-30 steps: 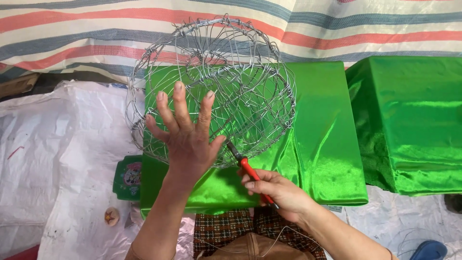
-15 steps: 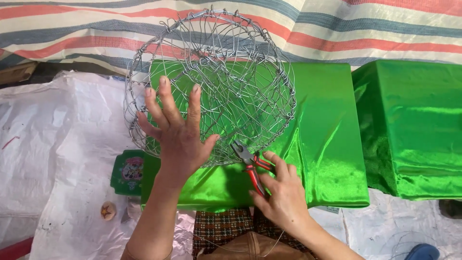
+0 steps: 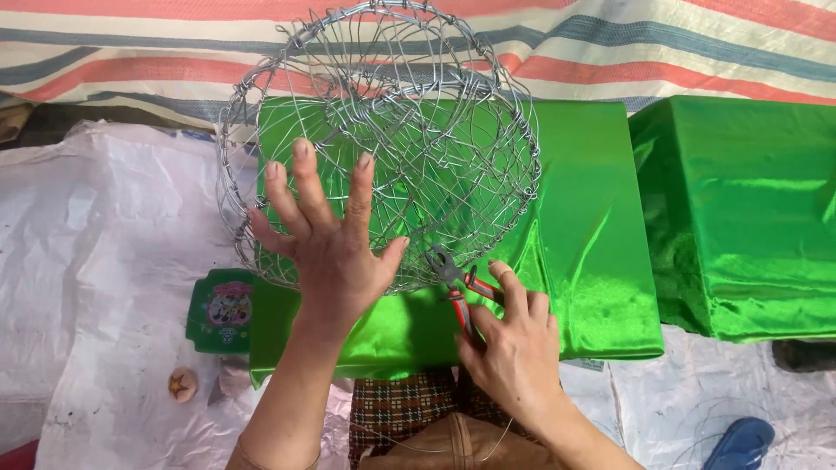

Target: A person uses pliers to cut and bend wire, attaching it to a circular frame to create a 3D wire structure.

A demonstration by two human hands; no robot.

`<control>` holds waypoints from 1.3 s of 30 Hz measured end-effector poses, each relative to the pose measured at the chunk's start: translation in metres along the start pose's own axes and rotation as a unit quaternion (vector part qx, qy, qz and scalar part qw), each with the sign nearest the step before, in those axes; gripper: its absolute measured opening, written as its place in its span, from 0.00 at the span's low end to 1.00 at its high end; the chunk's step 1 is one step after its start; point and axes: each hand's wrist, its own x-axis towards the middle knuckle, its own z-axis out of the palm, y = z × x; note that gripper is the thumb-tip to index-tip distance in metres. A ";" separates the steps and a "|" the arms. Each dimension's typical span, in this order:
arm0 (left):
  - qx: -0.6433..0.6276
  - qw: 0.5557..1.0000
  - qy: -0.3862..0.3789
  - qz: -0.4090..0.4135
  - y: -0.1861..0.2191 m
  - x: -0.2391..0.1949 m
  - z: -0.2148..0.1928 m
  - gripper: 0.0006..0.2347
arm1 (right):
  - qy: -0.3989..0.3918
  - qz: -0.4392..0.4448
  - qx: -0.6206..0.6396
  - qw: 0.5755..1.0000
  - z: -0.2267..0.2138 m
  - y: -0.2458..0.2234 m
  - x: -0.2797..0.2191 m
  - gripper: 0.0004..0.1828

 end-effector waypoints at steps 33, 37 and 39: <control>0.024 1.000 0.016 -0.008 0.008 -0.004 0.001 0.50 | -0.013 -0.020 -0.086 0.996 0.008 -0.013 0.001 0.14; 0.021 1.000 0.015 -0.007 0.010 -0.002 -0.003 0.50 | -0.060 -0.030 -0.077 0.995 0.011 -0.004 -0.001 0.17; 0.028 0.999 0.012 -0.012 0.011 -0.002 -0.003 0.51 | -0.041 -0.049 -0.073 0.995 0.014 -0.002 -0.001 0.15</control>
